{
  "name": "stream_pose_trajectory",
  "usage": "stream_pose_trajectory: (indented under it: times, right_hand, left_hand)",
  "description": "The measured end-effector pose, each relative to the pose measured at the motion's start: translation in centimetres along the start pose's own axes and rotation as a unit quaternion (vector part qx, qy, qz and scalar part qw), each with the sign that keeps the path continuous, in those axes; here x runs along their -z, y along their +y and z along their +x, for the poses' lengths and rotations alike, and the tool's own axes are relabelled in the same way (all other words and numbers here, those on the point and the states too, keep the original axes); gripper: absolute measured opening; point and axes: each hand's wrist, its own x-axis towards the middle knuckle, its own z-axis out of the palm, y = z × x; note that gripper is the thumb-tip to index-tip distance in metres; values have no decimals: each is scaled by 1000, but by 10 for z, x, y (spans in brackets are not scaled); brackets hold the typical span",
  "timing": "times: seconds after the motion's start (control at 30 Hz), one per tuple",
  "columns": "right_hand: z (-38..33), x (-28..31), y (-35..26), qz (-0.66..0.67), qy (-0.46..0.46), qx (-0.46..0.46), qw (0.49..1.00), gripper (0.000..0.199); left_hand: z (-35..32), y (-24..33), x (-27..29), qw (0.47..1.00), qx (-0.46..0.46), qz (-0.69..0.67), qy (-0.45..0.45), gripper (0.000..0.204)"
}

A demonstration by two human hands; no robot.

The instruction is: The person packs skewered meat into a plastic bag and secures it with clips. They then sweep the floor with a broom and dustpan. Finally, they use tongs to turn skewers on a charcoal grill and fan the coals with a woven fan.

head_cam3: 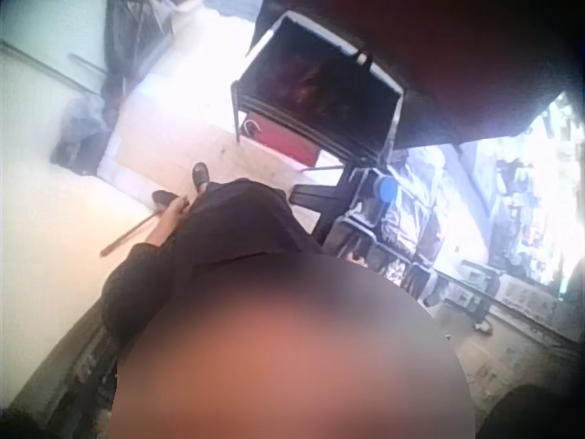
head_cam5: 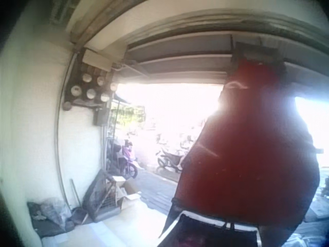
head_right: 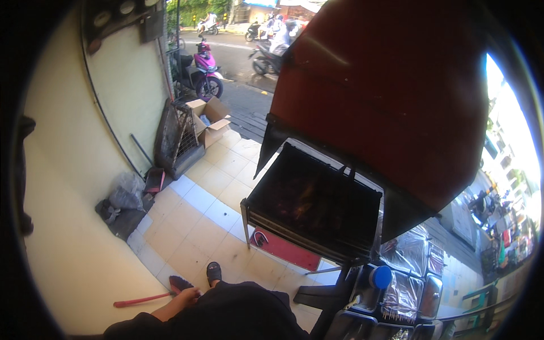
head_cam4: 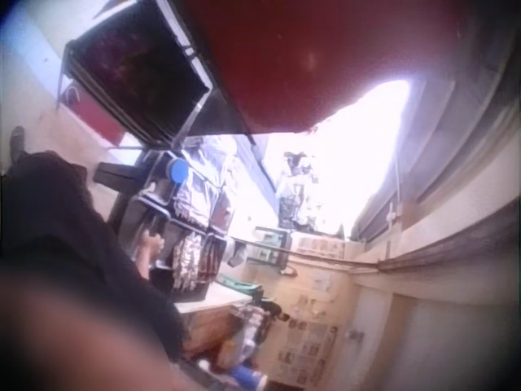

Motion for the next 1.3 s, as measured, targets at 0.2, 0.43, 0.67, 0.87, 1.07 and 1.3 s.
stream_pose_trajectory:
  times: [0.2, 0.43, 0.67, 0.87, 1.07, 1.3]
  right_hand:
    - [83, 23, -149, 396, -122, 231, 881, 18]
    - [15, 121, -394, 356, -391, 474, 704, 29]
    - [-104, 213, -575, 251, -385, 708, 536, 27]
    - [-235, 329, -642, 300, -470, 783, 276, 38]
    - [-331, 375, -659, 180, -497, 828, 189, 45]
    - [-393, 346, -679, 35, -744, 628, 224, 41]
  left_hand:
    - [-52, -66, 128, 815, -104, -520, 232, 99]
    - [-88, -49, 221, 730, -58, -600, 322, 104]
    - [-82, -39, 211, 727, -96, -600, 320, 101]
    - [-64, -44, 210, 664, -24, -534, 522, 83]
    - [-62, -36, 225, 648, -19, -583, 490, 90]
    - [-94, -32, 201, 722, -154, -152, 657, 46]
